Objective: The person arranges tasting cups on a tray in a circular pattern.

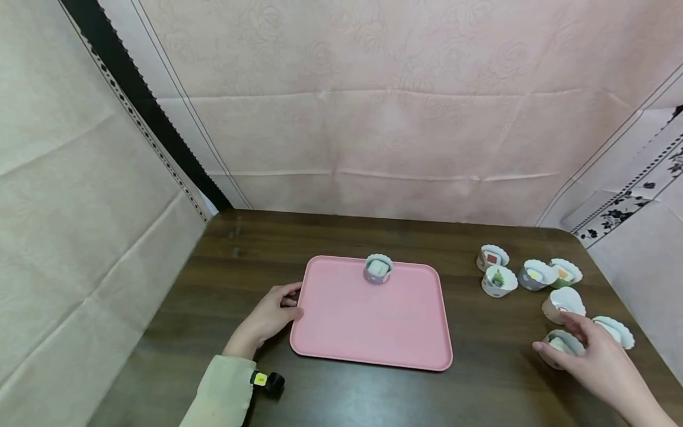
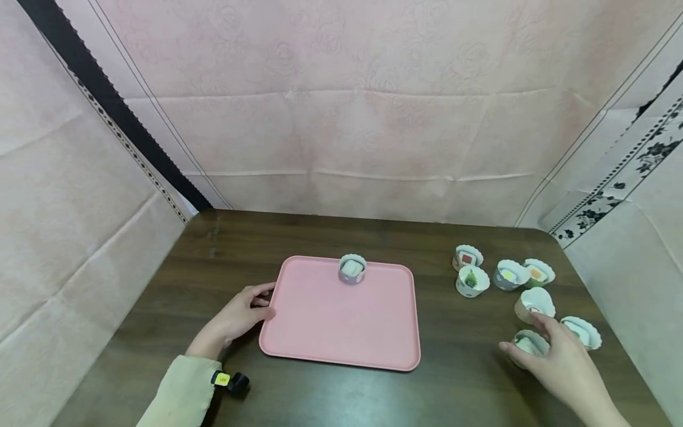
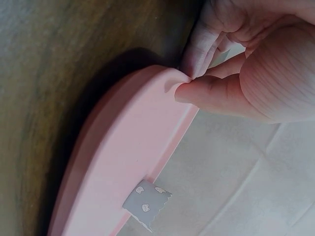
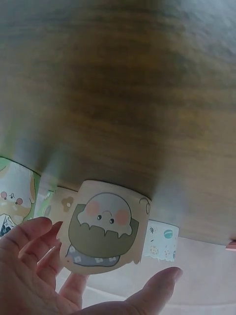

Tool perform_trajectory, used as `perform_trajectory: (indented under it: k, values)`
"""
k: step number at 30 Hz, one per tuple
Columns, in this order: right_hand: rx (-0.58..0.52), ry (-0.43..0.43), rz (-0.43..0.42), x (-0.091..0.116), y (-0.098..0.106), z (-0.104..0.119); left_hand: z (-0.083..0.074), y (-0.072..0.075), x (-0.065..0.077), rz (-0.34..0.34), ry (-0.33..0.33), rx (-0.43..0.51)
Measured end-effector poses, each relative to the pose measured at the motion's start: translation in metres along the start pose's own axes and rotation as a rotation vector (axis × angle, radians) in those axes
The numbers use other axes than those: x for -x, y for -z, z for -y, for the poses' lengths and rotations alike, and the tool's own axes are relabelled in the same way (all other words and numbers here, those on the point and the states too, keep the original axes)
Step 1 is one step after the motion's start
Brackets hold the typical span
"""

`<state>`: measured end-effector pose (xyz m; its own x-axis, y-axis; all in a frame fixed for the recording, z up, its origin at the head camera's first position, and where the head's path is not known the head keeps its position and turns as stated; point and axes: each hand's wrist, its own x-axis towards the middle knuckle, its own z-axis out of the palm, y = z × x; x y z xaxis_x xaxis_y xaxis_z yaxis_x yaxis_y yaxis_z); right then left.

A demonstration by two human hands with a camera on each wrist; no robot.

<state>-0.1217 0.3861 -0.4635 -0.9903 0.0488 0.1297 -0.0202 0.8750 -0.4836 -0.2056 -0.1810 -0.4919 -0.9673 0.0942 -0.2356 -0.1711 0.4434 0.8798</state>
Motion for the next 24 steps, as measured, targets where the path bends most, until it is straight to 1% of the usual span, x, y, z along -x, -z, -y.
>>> perform_trajectory:
  k: [5,11,14,18,24]
  values:
    - [-0.009,-0.009,0.012,0.001,-0.002,-0.003,0.001,0.000,0.000,-0.004,0.006,0.003]
    - [0.013,-0.013,0.023,0.003,-0.005,-0.008,0.000,0.000,0.000,-0.004,-0.002,0.005]
    - [0.034,-0.026,0.055,0.002,-0.005,-0.010,0.000,0.000,0.000,0.000,0.001,0.007]
    - [0.069,-0.074,0.126,0.002,-0.004,-0.012,0.000,0.000,0.000,0.002,0.007,0.002]
    - [0.112,-0.100,0.148,0.003,-0.004,-0.017,0.002,0.000,-0.002,-0.005,0.007,-0.006]
